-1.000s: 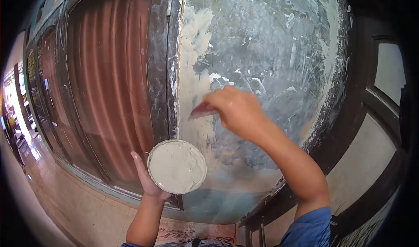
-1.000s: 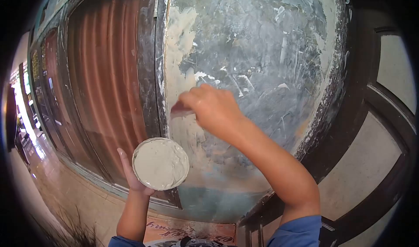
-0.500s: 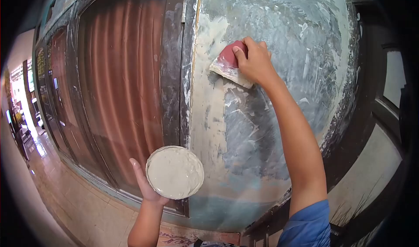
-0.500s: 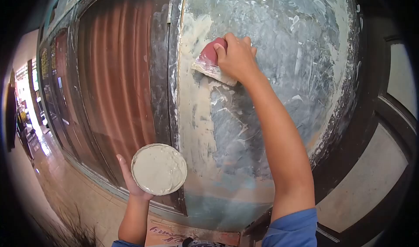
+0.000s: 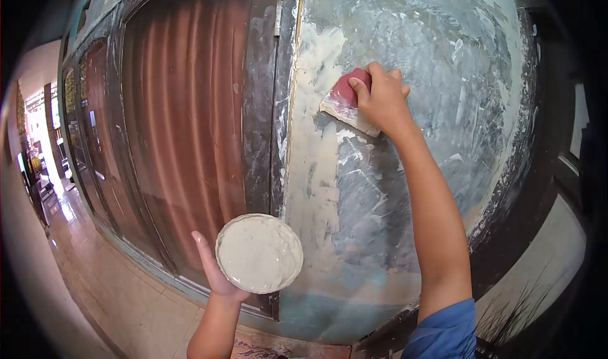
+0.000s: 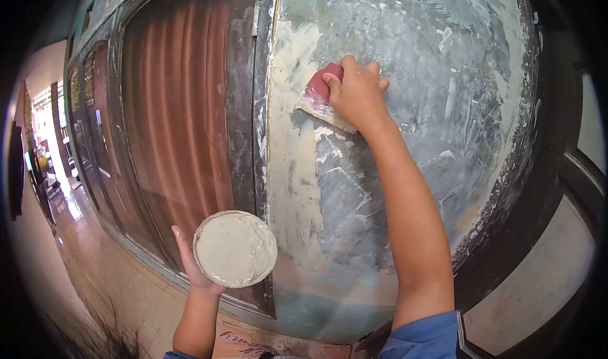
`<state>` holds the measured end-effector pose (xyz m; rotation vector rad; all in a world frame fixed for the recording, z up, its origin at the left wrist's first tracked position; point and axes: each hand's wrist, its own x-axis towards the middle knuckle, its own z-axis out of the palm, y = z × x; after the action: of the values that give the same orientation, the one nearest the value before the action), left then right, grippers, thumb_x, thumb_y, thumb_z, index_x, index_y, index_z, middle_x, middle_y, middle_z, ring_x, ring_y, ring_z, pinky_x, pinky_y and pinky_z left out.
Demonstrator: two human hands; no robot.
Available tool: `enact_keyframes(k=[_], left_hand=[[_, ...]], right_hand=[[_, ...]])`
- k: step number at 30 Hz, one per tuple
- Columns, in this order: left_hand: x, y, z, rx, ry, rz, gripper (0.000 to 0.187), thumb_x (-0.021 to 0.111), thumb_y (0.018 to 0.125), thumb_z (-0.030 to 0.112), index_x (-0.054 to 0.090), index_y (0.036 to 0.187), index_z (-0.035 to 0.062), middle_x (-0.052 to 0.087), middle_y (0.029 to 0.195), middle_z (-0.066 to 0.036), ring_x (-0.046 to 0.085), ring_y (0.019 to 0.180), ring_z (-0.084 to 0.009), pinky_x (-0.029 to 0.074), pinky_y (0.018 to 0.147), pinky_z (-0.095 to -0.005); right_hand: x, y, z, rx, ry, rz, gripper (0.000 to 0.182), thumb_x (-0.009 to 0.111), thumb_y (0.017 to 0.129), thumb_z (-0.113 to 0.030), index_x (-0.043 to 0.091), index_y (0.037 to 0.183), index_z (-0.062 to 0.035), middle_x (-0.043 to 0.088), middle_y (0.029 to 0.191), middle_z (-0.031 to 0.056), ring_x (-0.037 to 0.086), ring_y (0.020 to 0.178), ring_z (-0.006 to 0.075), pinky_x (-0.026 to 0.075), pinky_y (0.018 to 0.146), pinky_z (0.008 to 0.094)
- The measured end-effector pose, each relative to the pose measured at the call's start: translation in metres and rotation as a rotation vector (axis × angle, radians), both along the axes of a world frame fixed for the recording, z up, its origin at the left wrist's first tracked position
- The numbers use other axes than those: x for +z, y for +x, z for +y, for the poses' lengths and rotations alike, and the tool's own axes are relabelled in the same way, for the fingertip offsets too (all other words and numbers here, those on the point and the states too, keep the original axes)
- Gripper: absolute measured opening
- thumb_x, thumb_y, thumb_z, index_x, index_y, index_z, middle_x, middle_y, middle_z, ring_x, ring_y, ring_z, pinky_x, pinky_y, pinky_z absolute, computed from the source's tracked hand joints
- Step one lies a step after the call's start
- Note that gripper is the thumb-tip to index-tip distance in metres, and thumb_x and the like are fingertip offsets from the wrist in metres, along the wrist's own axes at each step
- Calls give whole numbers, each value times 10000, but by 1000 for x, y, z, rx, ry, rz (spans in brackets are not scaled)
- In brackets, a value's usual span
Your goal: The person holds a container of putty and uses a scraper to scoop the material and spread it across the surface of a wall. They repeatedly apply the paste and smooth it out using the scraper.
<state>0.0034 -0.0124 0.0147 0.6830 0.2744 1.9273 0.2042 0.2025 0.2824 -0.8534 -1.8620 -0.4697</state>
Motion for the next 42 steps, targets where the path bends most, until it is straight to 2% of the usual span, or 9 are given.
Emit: enact_keyframes(k=[3,6,12,15,21,27,34,37,42], left_hand=[[-2,4,0,-28,-9,7,1102,239,911,902,530,1449,-14,576,1446,-213,588,1289,-381,500,1074,-528],[-8,5,2,-44,-11,32,1129,223,897,919,514,1465,-13,556,1473,-212,574,1307,-384,481,1093,-526],[-14,10,-3,-79,-67,-29,1096,263,901,909,536,1453,2,567,1466,-214,589,1292,-404,505,1063,-567],[-13,10,-7,-39,-88,-5,1096,268,898,912,536,1456,8,562,1470,-214,583,1297,-407,503,1063,-572],[-15,4,-10,-37,-92,-13,1149,214,881,935,494,1484,-2,541,1486,-217,558,1329,-395,478,1095,-551],[-18,1,-10,-35,-80,1,1143,223,880,935,502,1481,3,544,1486,-214,559,1327,-396,476,1093,-557],[-17,7,-8,-32,-118,-19,1120,240,887,927,527,1463,10,558,1471,-212,572,1308,-401,485,1077,-568],[-18,5,-9,-18,-107,-8,1102,264,890,921,544,1449,13,570,1457,-214,586,1286,-409,500,1053,-581],[-18,6,-16,8,-114,-20,1098,257,894,917,545,1448,14,570,1459,-213,584,1287,-411,508,1042,-583]], right_hand=[[-1,-1,5,-48,46,8,297,685,973,-322,634,1084,-51,733,1038,151,543,1108,385,347,914,570],[-2,0,8,88,55,107,290,678,979,-322,633,1066,-49,730,1031,152,537,1117,380,343,903,568],[-6,-5,10,-44,113,24,296,677,979,-327,647,1065,-45,730,999,151,546,1067,369,336,881,529],[-6,-5,15,92,137,178,292,684,969,-325,648,1051,-47,727,970,140,540,1043,359,322,863,530],[-14,-7,21,-19,288,57,290,686,964,-338,651,1047,-63,725,974,114,540,1022,349,319,846,520],[-15,-8,23,73,249,167,277,685,962,-339,643,1011,-69,723,990,110,535,1022,344,314,820,519],[-16,-7,29,-10,320,59,301,672,970,-354,649,1026,-59,718,972,126,534,1023,339,311,829,517],[-15,-7,28,74,275,177,297,680,964,-351,649,1022,-62,717,968,121,527,1021,333,306,839,519],[-19,-7,29,-21,359,15,324,676,971,-365,654,1063,-54,710,947,119,538,994,332,303,842,520]])
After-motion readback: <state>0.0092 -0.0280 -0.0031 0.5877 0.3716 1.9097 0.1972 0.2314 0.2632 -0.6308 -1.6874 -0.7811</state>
